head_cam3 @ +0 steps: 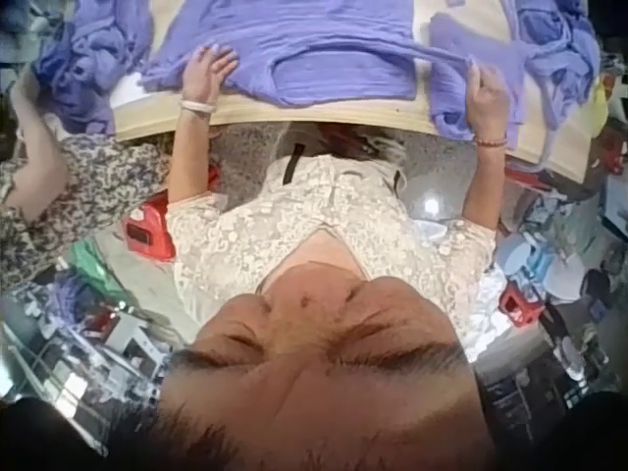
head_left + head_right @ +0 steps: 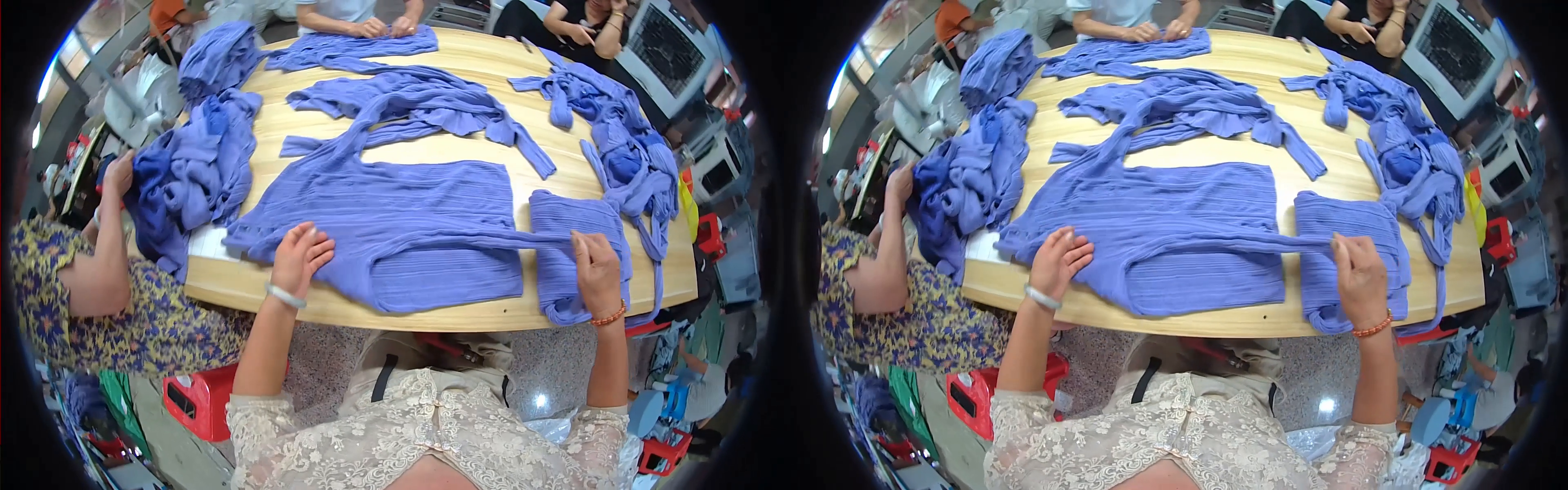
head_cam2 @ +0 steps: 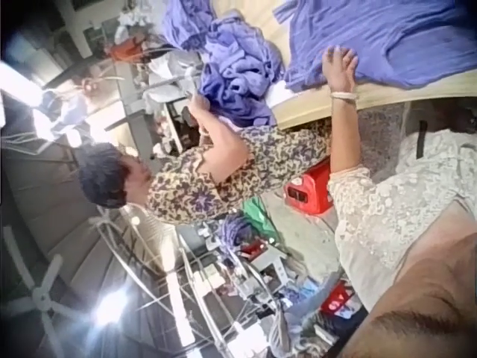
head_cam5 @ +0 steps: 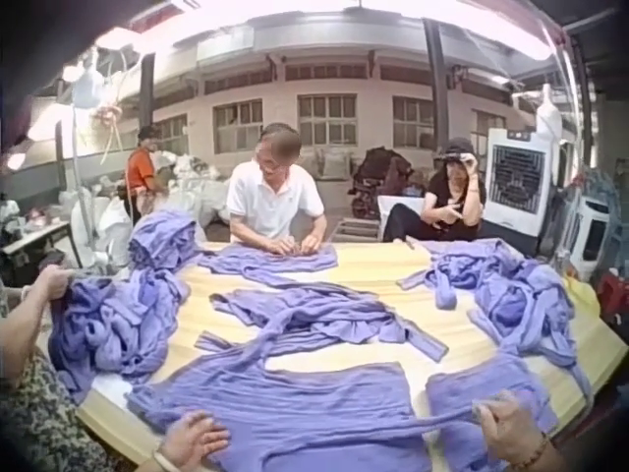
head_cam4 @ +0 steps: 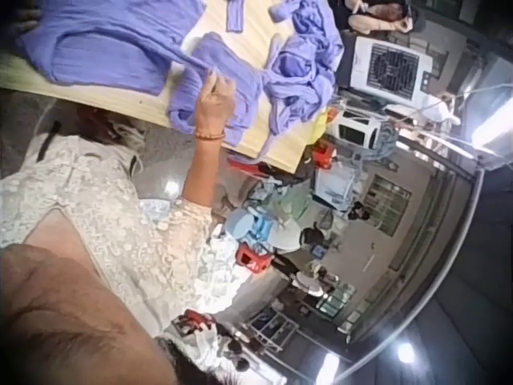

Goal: Inspecting garments for quality, trimming loose threads with scissors, and folding them neatly on a table.

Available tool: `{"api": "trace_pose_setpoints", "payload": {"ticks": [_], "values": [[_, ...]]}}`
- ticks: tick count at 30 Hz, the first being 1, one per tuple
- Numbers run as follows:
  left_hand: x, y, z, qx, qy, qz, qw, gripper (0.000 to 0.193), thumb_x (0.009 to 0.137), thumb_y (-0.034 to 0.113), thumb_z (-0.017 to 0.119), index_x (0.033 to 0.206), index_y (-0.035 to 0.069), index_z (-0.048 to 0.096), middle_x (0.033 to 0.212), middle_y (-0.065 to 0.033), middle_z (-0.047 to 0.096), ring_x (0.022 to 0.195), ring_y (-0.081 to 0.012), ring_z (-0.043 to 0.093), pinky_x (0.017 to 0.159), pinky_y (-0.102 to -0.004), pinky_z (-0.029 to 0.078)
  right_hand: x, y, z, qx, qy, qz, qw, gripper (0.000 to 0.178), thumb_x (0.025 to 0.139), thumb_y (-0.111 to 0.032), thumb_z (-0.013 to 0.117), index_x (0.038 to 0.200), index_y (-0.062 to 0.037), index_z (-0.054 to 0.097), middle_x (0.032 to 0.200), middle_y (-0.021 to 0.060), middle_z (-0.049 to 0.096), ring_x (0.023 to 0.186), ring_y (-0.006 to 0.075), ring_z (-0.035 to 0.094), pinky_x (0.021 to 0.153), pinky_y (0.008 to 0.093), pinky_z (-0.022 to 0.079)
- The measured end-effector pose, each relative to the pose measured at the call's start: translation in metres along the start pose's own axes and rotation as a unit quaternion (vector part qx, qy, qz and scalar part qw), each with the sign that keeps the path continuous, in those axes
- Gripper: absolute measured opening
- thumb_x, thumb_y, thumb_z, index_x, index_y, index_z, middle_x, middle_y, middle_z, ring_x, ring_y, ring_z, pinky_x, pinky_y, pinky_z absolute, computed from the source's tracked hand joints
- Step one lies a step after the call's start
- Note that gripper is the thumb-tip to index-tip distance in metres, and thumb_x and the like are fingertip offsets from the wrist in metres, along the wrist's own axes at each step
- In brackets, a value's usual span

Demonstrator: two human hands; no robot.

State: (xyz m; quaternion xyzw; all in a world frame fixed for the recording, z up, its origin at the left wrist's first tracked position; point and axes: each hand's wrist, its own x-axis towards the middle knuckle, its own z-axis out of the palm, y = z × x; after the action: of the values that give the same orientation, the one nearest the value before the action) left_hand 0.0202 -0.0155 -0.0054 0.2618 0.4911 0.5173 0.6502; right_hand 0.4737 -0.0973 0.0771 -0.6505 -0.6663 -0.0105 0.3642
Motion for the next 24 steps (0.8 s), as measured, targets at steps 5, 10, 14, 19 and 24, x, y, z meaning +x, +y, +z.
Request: {"api": "trace_pose_setpoints", "payload": {"ticks": [5, 10, 14, 19, 24], "values": [[-0.031, -0.019, 0.045, 0.218, -0.161, 0.118, 0.955, 0.018, 0.091, 0.008, 0.059, 0.107, 0.001, 0.059, 0.096, -0.0042, 0.063, 0.087, -0.0108, 0.058, 0.080, -0.0242, 0.047, 0.017, -0.020, 0.000, -0.069, -0.086, 0.076, 0.991, 0.026, 0.091, -0.022, 0.058, 0.075, -0.0047, 0.067, 0.072, 0.0169, 0.060, 0.069, 0.0329, 0.060, 0.056, 0.0412, 0.042], [-0.066, -0.051, 0.114, 0.253, -0.335, 0.020, 0.907, 0.034, 0.083, 0.010, 0.071, 0.114, 0.001, 0.060, 0.109, -0.0055, 0.062, 0.101, -0.0137, 0.058, 0.088, -0.0276, 0.047, 0.028, -0.044, 0.010, 0.113, -0.117, 0.114, 0.980, 0.043, 0.093, -0.032, 0.054, 0.064, -0.0018, 0.063, 0.056, 0.0187, 0.056, 0.051, 0.0324, 0.058, 0.051, 0.0418, 0.043], [-0.088, -0.077, 0.171, 0.234, -0.406, 0.054, 0.882, 0.063, 0.079, 0.018, 0.077, 0.131, 0.001, 0.046, 0.128, -0.0106, 0.053, 0.121, -0.0211, 0.050, 0.101, -0.0354, 0.040, 0.023, -0.053, 0.021, 0.279, -0.168, 0.140, 0.935, 0.042, 0.095, -0.030, 0.054, 0.069, 0.0028, 0.062, 0.052, 0.0110, 0.054, 0.048, 0.0129, 0.047, 0.048, 0.0335, 0.040], [-0.085, -0.101, 0.196, 0.160, -0.400, 0.076, 0.899, 0.067, 0.077, 0.017, 0.079, 0.128, -0.003, 0.042, 0.119, -0.0110, 0.055, 0.113, -0.0181, 0.052, 0.098, -0.0323, 0.040, 0.012, -0.057, 0.052, 0.319, -0.187, 0.130, 0.920, 0.037, 0.098, -0.023, 0.052, 0.069, 0.0001, 0.047, 0.060, -0.0039, 0.033, 0.061, 0.0046, 0.030, 0.049, 0.0278, 0.030], [-0.076, -0.102, 0.191, 0.103, -0.347, 0.026, 0.932, 0.042, 0.086, 0.006, 0.065, 0.121, -0.001, 0.045, 0.113, -0.0089, 0.059, 0.103, -0.0144, 0.058, 0.090, -0.0292, 0.047, 0.008, -0.055, 0.059, 0.344, -0.188, 0.107, 0.914, 0.027, 0.094, -0.022, 0.052, 0.089, 0.0037, 0.058, 0.064, 0.0145, 0.052, 0.057, 0.0156, 0.043, 0.056, 0.0350, 0.042]]}}
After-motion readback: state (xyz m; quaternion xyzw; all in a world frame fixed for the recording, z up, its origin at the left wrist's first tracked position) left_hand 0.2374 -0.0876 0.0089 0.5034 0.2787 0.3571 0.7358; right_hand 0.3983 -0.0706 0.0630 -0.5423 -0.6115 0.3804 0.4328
